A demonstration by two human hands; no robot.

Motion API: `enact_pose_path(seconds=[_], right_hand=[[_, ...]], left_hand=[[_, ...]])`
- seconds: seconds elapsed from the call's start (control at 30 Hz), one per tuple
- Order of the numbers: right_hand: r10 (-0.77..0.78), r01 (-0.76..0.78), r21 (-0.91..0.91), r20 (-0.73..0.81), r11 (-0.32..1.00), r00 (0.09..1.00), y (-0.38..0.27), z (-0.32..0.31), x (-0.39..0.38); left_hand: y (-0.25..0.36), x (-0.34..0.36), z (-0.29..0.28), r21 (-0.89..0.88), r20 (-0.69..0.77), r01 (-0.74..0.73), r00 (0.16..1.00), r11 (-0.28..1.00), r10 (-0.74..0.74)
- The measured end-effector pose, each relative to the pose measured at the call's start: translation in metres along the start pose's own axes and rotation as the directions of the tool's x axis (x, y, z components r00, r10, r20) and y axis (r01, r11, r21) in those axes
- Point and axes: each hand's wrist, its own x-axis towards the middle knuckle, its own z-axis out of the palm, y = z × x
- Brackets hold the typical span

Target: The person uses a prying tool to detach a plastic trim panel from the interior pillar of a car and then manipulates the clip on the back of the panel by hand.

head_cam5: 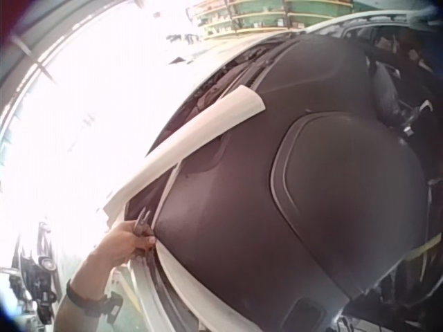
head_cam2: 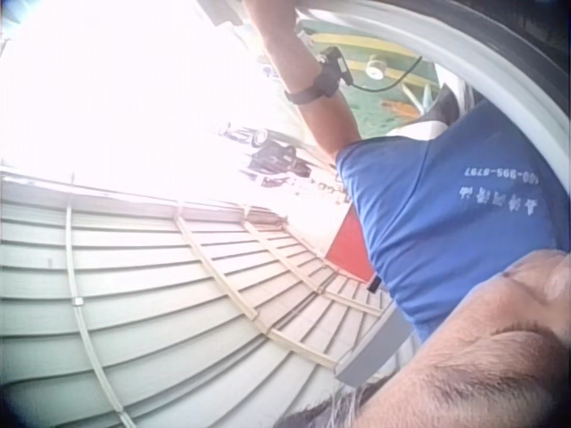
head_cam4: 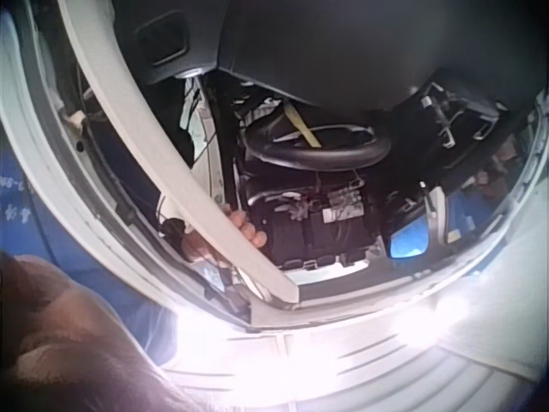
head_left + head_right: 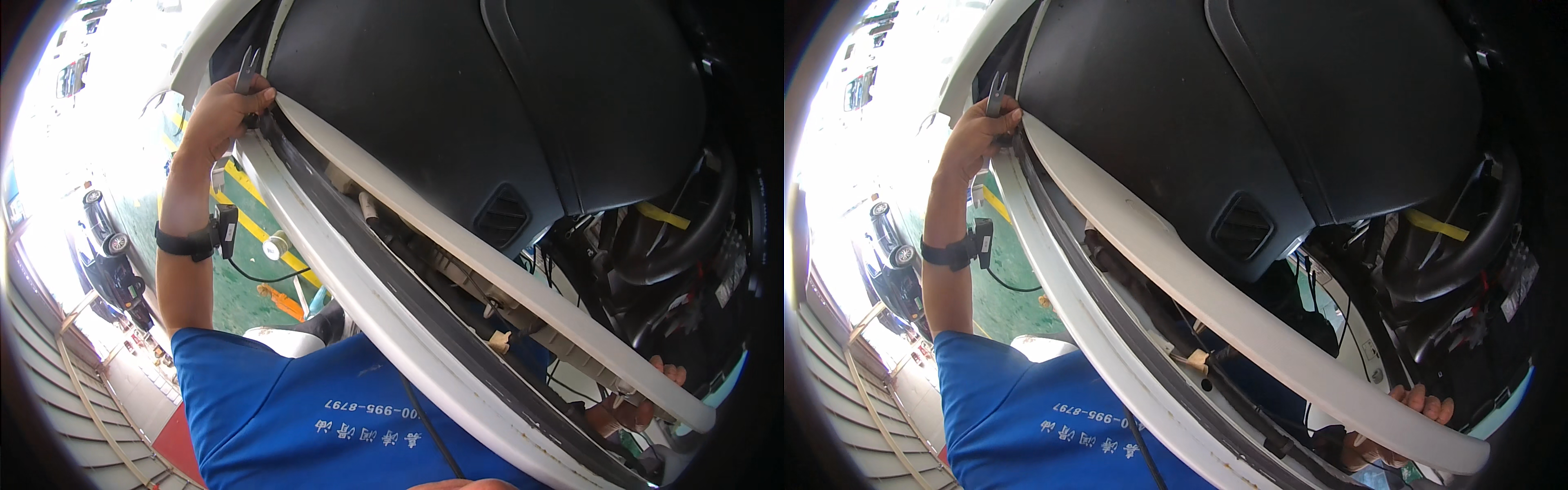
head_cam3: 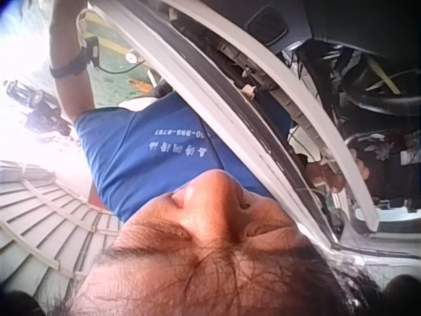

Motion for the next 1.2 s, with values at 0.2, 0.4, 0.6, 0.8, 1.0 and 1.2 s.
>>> enact_pose_path(seconds=[0.2,0.4,0.6,0.8,1.0,1.2], right_hand=[[-0.043,0.165,-0.713,0.187,0.681,0.981,-0.021,-0.004,0.022],[0.449,-0.29,-0.607,0.124,0.74,0.885,0.022,-0.029,-0.048],[0.216,-0.103,-0.32,0.341,0.942,0.915,0.001,-0.02,-0.014],[0.37,-0.276,0.957,0.289,-0.088,0.883,-0.023,-0.01,-0.009],[0.326,-0.242,0.966,0.257,-0.086,0.91,-0.013,-0.008,-0.019],[0.319,-0.287,0.954,0.298,-0.082,0.9,-0.017,-0.01,-0.029]], left_hand=[[0.011,-0.005,0.009,0.206,-0.006,-0.002,1.0,0.979,0.003],[0.02,-0.006,0.016,0.373,0.025,-0.098,0.995,0.923,0.096],[0.013,-0.003,0.013,0.291,0.069,-0.106,0.994,0.951,0.09],[0.018,-0.002,0.018,0.328,0.052,-0.077,0.997,0.942,0.063],[0.017,0.004,0.015,0.235,0.119,-0.071,0.992,0.969,0.044],[0.022,0.004,0.015,0.256,0.142,-0.007,0.989,0.967,-0.03]])
